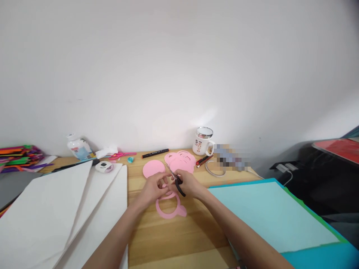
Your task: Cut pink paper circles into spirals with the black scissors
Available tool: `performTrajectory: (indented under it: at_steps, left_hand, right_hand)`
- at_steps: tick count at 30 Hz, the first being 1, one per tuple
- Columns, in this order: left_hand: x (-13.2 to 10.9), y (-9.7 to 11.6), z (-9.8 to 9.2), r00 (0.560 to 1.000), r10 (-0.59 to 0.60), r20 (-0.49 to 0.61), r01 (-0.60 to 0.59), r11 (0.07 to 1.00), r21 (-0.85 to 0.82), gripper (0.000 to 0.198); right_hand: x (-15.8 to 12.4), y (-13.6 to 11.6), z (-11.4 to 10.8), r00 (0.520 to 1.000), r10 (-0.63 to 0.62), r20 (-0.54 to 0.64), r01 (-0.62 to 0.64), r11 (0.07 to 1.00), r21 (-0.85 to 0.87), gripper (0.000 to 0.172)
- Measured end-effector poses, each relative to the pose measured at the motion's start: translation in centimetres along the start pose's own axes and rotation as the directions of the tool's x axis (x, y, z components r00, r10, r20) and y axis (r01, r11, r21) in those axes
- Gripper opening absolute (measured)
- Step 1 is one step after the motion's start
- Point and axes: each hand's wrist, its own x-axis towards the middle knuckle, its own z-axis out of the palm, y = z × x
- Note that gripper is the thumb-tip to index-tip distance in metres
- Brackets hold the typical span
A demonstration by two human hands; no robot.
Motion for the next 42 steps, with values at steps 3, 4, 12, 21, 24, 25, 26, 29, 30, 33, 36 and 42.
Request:
performTrajectory:
  at_steps: [3, 4, 12, 21, 24, 25, 26, 29, 30, 33, 36, 42]
  left_hand:
    - [0.1, -0.2, 0.0, 1.0, -0.004, 0.003, 0.004, 0.999, -0.032, 0.04]
    - [0.1, -0.2, -0.1, 1.0, 0.004, -0.003, -0.004, 0.999, -0.034, 0.04]
    - [0.5, -0.3, -2.1, 0.894, 0.118, -0.433, -0.007, 0.968, 0.25, 0.023]
    - [0.8, -2.1, -2.8, 0.917, 0.185, -0.354, -0.007, 0.893, 0.45, 0.012]
    - [0.8, -2.1, -2.8, 0.925, 0.194, -0.327, -0.014, 0.876, 0.481, 0.01]
    - [0.8, -2.1, -2.8, 0.927, 0.198, -0.319, -0.017, 0.871, 0.491, 0.009]
    - [0.8, -2.0, -2.8, 0.929, 0.201, -0.311, -0.02, 0.866, 0.499, 0.008]
    - [0.8, -1.9, -2.9, 0.932, 0.206, -0.297, -0.023, 0.854, 0.52, 0.012]
    - [0.8, -1.9, -2.9, 0.932, 0.207, -0.297, -0.022, 0.85, 0.526, 0.012]
    - [0.8, -1.9, -2.9, 0.931, 0.215, -0.296, -0.024, 0.843, 0.537, 0.011]
    - [0.8, -1.8, -2.9, 0.932, 0.225, -0.285, -0.037, 0.839, 0.542, 0.02]
    - [0.9, -1.9, -2.7, 0.916, 0.213, -0.34, -0.011, 0.86, 0.51, 0.023]
  right_hand:
    - [0.1, -0.3, 0.4, 0.999, 0.013, 0.037, -0.015, 0.999, 0.046, 0.025]
    - [0.0, -0.5, 0.4, 0.999, 0.017, 0.045, -0.02, 0.998, 0.066, 0.026]
    - [0.5, -3.1, -3.8, 1.0, 0.014, 0.008, -0.016, 0.964, 0.267, 0.037]
    - [2.9, -7.3, -10.0, 0.967, -0.113, -0.228, 0.196, 0.903, 0.382, 0.04]
    - [3.8, -5.7, -9.2, 0.97, -0.051, -0.239, 0.121, 0.95, 0.289, 0.041]
    - [4.1, -4.7, -8.7, 0.972, -0.039, -0.232, 0.104, 0.956, 0.273, 0.041]
    - [4.3, -3.6, -8.1, 0.973, -0.026, -0.229, 0.087, 0.963, 0.256, 0.04]
    - [4.5, -0.8, -6.6, 0.972, 0.003, -0.234, 0.044, 0.979, 0.199, 0.036]
    - [4.4, -0.2, -6.3, 0.97, 0.005, -0.242, 0.041, 0.982, 0.184, 0.035]
    - [3.7, 0.2, -5.9, 0.964, -0.018, -0.265, 0.069, 0.98, 0.186, 0.031]
    - [1.9, -0.2, -5.0, 0.974, -0.054, -0.22, 0.11, 0.962, 0.249, 0.03]
    - [-6.7, 0.6, 2.1, 0.996, -0.037, 0.081, -0.017, 0.817, 0.576, 0.039]
